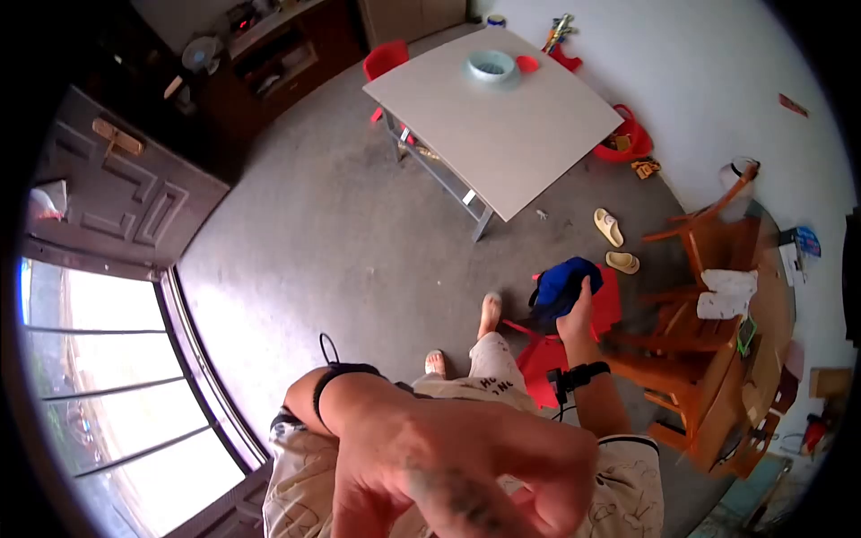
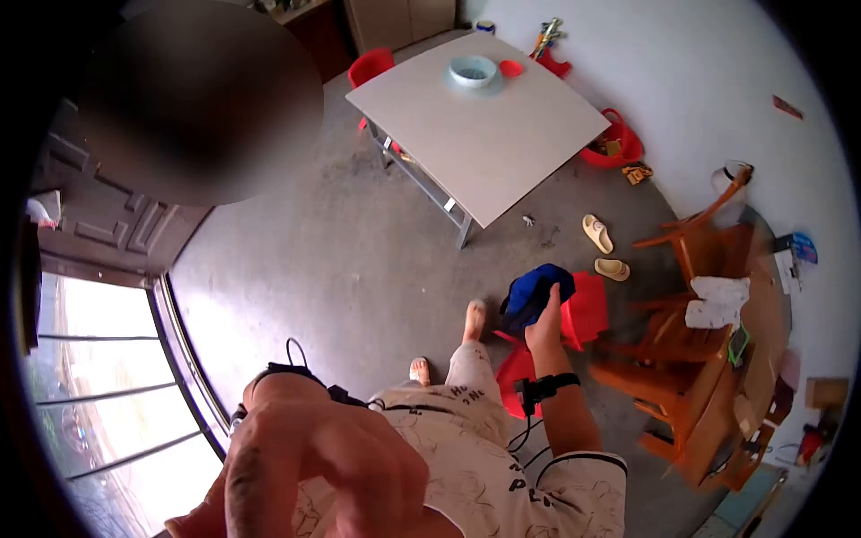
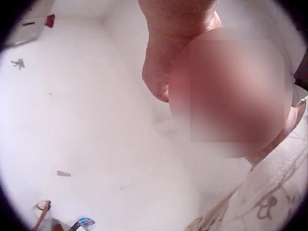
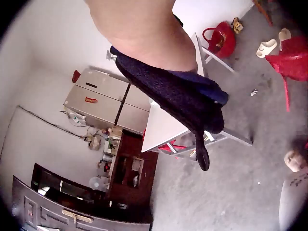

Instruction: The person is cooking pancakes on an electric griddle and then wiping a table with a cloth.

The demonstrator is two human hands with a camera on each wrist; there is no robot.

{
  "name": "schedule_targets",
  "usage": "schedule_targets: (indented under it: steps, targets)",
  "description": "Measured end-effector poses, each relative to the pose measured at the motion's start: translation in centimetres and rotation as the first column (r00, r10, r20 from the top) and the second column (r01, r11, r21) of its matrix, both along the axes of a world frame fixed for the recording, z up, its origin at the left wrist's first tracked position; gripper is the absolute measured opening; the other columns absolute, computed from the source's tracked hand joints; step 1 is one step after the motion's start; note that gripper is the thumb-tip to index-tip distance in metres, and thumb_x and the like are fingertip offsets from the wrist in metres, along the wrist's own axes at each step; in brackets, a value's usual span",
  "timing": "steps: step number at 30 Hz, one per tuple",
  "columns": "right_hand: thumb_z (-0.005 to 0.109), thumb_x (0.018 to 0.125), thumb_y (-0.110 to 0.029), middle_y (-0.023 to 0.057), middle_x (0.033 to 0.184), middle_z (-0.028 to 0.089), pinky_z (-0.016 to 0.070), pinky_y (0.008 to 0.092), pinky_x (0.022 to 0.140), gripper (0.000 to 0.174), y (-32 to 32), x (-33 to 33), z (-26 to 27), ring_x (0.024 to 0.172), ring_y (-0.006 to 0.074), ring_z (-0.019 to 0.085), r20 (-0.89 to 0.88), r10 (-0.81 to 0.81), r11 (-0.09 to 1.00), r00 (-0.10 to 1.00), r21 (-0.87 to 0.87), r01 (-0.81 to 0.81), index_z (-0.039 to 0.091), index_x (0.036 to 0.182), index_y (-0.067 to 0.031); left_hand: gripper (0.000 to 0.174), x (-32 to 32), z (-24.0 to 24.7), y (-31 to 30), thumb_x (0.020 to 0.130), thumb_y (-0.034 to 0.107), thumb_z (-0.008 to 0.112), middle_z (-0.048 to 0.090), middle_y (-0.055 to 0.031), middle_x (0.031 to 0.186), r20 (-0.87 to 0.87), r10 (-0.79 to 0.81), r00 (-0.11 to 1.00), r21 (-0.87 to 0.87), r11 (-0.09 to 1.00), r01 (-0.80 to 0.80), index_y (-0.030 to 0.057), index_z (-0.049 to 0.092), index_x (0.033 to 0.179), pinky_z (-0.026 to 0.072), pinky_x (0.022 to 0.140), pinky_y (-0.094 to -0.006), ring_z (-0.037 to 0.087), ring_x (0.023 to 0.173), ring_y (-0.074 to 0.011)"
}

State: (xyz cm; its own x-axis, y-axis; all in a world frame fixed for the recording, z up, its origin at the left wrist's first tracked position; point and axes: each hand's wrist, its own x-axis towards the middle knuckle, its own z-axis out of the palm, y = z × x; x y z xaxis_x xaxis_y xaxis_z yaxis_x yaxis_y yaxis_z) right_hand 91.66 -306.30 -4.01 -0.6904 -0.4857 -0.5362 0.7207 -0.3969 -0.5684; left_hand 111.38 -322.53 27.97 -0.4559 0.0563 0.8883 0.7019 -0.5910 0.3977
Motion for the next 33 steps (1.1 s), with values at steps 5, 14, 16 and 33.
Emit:
schedule_targets:
  steps: [5, 14, 16, 33]
  targets:
    - [0.048, 0.090, -0.044, 0.0013, 0.101, 0.062, 0.0467, 0.0331, 0.083, 0.039, -3.4, -6.8, -0.7, 0.090, 0.0180, 0.059, 0.011, 0.053, 0.998, 0.999, 0.034, -0.054, 0.058, 0.105, -0.0102, 0.058, -5.9, -0.7, -1.8, 0.077, 0.060, 0.056, 0.044, -0.0041, 0.078, 0.147, -0.032, 0.989, 0.201, 0.980, 0.001, 0.0084, 0.069, 0.100, 0.0383, 0.053, -0.0263, 0.043, 0.066, -0.0141]
    - [0.057, 0.085, -0.045, 0.0024, 0.082, 0.058, 0.0445, 0.0326, 0.065, 0.040, -7.0, -11.3, 2.8, 0.072, 0.0137, 0.054, -0.427, 0.566, 0.732, 0.705, 0.654, -0.191, 0.057, 0.099, -0.0067, 0.067, -17.0, -16.1, -5.6, 0.080, 0.042, 0.064, 0.048, -0.0144, 0.122, 0.752, 0.605, 0.262, -0.557, 0.795, -0.241, -0.0011, 0.041, 0.127, 0.0425, 0.088, -0.0372, 0.049, 0.108, -0.0244]
    - [0.064, 0.081, -0.037, 0.0057, 0.073, 0.055, 0.0436, 0.0351, 0.060, 0.038, -8.5, -9.6, 5.3, 0.063, 0.0205, 0.053, -0.414, 0.479, 0.847, 0.774, 0.451, -0.282, 0.053, 0.100, -0.0050, 0.076, -16.9, -20.2, -4.9, 0.079, 0.036, 0.068, 0.045, -0.0172, 0.127, 0.836, 0.522, 0.169, -0.473, 0.842, -0.260, -0.0041, 0.032, 0.132, 0.0397, 0.094, -0.0372, 0.046, 0.115, -0.0248]
    - [0.062, 0.078, -0.028, 0.0205, 0.130, 0.042, 0.0334, 0.0387, 0.100, 0.065, 13.3, 0.7, -1.0, 0.121, 0.0325, 0.040, -0.610, 0.547, 0.440, 0.573, 0.792, 0.424, 0.036, 0.130, 0.0006, 0.044, -5.5, -29.7, -3.6, 0.082, 0.019, 0.056, 0.055, -0.0147, 0.116, 0.955, 0.158, -0.252, -0.226, 0.937, -0.268, -0.0025, 0.048, 0.119, 0.0389, 0.097, -0.0368, 0.053, 0.109, -0.0275]
